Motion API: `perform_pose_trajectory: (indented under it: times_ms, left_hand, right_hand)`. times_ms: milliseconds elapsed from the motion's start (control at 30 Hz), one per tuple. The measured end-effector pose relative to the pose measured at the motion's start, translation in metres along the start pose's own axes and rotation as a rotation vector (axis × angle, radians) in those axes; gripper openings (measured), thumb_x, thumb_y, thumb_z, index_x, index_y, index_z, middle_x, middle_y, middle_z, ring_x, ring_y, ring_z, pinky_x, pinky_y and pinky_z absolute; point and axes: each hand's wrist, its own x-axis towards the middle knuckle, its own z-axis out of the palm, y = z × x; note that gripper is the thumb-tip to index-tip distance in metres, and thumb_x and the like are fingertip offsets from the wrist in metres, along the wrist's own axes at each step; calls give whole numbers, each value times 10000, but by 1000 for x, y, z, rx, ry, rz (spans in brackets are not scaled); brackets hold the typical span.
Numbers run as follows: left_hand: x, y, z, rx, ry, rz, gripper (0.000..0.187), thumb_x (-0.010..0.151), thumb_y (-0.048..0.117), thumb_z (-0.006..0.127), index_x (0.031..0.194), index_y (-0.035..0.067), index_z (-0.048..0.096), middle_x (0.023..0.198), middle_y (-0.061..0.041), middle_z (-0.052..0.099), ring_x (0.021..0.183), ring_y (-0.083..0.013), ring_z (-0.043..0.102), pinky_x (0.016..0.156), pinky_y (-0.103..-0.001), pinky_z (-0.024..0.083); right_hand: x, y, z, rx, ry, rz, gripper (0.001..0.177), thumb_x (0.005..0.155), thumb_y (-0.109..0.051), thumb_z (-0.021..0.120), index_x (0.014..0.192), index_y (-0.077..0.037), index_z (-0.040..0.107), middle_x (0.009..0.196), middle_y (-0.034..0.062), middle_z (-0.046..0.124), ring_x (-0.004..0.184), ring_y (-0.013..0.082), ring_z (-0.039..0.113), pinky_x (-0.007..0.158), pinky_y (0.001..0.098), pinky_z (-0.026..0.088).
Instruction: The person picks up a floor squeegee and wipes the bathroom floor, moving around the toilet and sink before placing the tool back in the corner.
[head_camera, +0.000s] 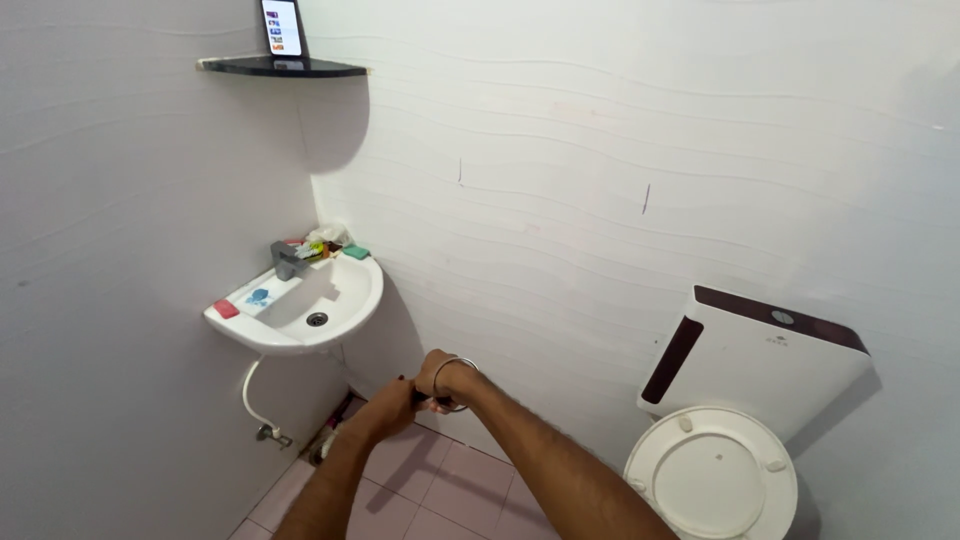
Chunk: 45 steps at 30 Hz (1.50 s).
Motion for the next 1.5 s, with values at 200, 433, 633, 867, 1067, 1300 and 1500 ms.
perform_pose_trajectory:
  times_ms: [200,433,633,867,1067,1300,1500]
  left_hand:
    - [-8,35,5,-74,-17,-11,361,964,369,655,1114,44,708,1022,-146,774,944,-303,709,871,-442,523]
    - [-6,56,32,-145,12,20,386,928,360,696,1127,28,698,1004,-144,786,909,-285,706,850,-434,515]
    - [-14,70,61,-152,83,-43,332,934,296,687,1118,20,688,1041,-138,774,946,-258,709,863,-418,528]
    - [-43,87,74,-105,198,-64,282,933,88,611,1205,32,662,1078,-196,759,1019,-317,726,899,-437,550]
    - [-71,111,75,-116,190,-115,353,913,142,668,1247,30,641,1108,-200,755,1035,-335,727,920,-437,562]
    - [-87,104,79,-79,186,-49,364,898,174,700,1219,19,630,1089,-178,765,999,-306,744,887,-414,573]
    - [-131,120,64,-38,143,-79,265,925,213,688,1122,36,684,1029,-161,775,964,-278,762,840,-403,583]
  right_hand:
    - [1,29,-17,25,-37,-63,191,963,-24,559,838,107,621,641,171,613,473,188,534,361,325,369]
    - [-20,59,-35,-44,-41,-126,138,955,-12,548,872,55,636,665,143,641,499,148,538,371,302,357]
    - [-24,88,-34,36,-53,-192,119,974,-35,570,921,44,642,713,136,660,524,134,572,384,277,387]
    - [-68,97,-29,-8,-12,-167,103,960,-34,569,917,30,638,776,147,676,540,159,597,398,310,400]
    - [-85,109,-17,6,32,-184,115,959,-53,571,969,15,663,821,150,696,558,160,567,407,321,388]
    - [-118,107,-5,68,65,-163,149,972,-79,589,1023,20,688,776,142,692,574,161,631,412,294,439]
    - [-153,97,18,-31,117,-159,186,975,-93,579,1048,2,720,790,157,719,585,181,656,442,313,488]
